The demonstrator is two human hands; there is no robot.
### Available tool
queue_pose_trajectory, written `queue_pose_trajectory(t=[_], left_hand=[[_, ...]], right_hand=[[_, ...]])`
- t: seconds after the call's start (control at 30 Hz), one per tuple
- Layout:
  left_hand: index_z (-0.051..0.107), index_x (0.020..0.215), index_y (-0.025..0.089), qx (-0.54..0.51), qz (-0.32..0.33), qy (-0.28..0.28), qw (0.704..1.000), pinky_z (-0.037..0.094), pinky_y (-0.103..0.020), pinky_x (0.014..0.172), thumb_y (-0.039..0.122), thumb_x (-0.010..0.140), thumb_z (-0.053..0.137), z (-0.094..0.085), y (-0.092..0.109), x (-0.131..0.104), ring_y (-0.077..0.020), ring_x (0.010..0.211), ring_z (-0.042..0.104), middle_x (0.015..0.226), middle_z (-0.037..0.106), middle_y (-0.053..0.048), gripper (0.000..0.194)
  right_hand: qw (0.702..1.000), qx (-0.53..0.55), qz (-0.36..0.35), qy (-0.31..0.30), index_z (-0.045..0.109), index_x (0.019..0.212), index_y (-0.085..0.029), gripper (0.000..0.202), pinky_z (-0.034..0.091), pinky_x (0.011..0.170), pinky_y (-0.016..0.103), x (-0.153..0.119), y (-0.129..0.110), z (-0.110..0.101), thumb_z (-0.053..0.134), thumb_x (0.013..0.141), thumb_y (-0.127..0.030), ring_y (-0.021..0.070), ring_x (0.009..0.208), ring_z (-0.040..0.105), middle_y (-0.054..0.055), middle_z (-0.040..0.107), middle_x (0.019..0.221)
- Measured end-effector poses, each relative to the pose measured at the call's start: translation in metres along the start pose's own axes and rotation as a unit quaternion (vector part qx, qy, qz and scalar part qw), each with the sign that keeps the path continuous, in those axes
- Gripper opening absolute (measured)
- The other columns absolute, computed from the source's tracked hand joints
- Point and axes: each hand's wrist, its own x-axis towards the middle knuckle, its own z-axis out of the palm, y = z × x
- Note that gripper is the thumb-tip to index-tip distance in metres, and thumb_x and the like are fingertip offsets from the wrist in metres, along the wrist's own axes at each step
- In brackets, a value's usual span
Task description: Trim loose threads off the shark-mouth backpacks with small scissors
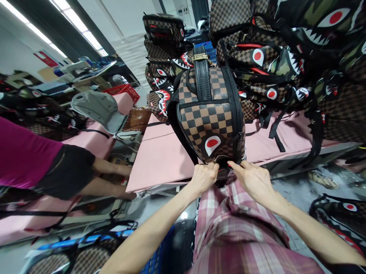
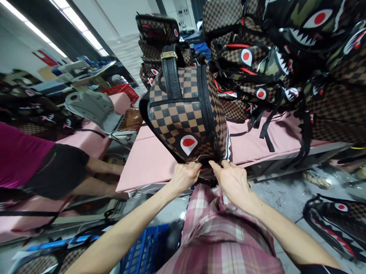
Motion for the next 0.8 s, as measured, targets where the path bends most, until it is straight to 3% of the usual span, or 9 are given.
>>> queue_pose_trajectory(t=[0.13, 0.33, 0.67, 0.8], left_hand=[[0.06, 0.093, 0.016, -0.003, 0.004, 0.004, 1.0, 0.031, -0.024, 0.048, 0.02, 0.088, 0.035, 0.0, 0.001, -0.001, -0.0184, 0.064, 0.061, 0.079, 0.065, -0.008, 0.026], [0.061, 0.086, 0.014, -0.013, -0.002, 0.019, 1.0, 0.029, -0.024, 0.047, 0.021, 0.089, 0.035, -0.001, 0.003, -0.003, -0.0176, 0.063, 0.061, 0.075, 0.063, -0.009, 0.027], [0.061, 0.086, 0.015, -0.003, 0.002, 0.024, 1.0, 0.031, -0.026, 0.047, 0.019, 0.088, 0.034, 0.002, 0.003, -0.002, -0.0198, 0.063, 0.062, 0.075, 0.063, -0.008, 0.027], [0.061, 0.086, 0.014, -0.009, 0.0, 0.024, 1.0, 0.033, -0.026, 0.048, 0.019, 0.088, 0.035, 0.002, 0.004, -0.002, -0.0195, 0.064, 0.061, 0.075, 0.063, -0.008, 0.027]], right_hand=[[1.0, 0.006, 0.023, -0.01, 0.057, 0.103, -0.015, 0.023, 0.034, 0.054, 0.026, 0.005, -0.013, -0.006, 0.043, 0.09, -0.028, 0.0207, 0.077, 0.061, 0.01, 0.063, 0.089], [0.999, -0.019, 0.011, -0.027, 0.064, 0.089, -0.016, 0.032, 0.035, 0.051, 0.025, 0.018, -0.023, 0.0, 0.036, 0.092, -0.03, 0.0196, 0.071, 0.061, 0.013, 0.058, 0.094], [0.998, -0.035, 0.003, -0.059, 0.063, 0.091, -0.014, 0.03, 0.038, 0.051, 0.026, 0.026, -0.028, 0.007, 0.036, 0.09, -0.027, 0.0201, 0.072, 0.063, 0.013, 0.058, 0.093], [0.998, -0.036, 0.005, -0.043, 0.061, 0.09, -0.015, 0.028, 0.038, 0.051, 0.025, 0.025, -0.027, 0.01, 0.035, 0.091, -0.025, 0.0196, 0.071, 0.062, 0.011, 0.058, 0.094]])
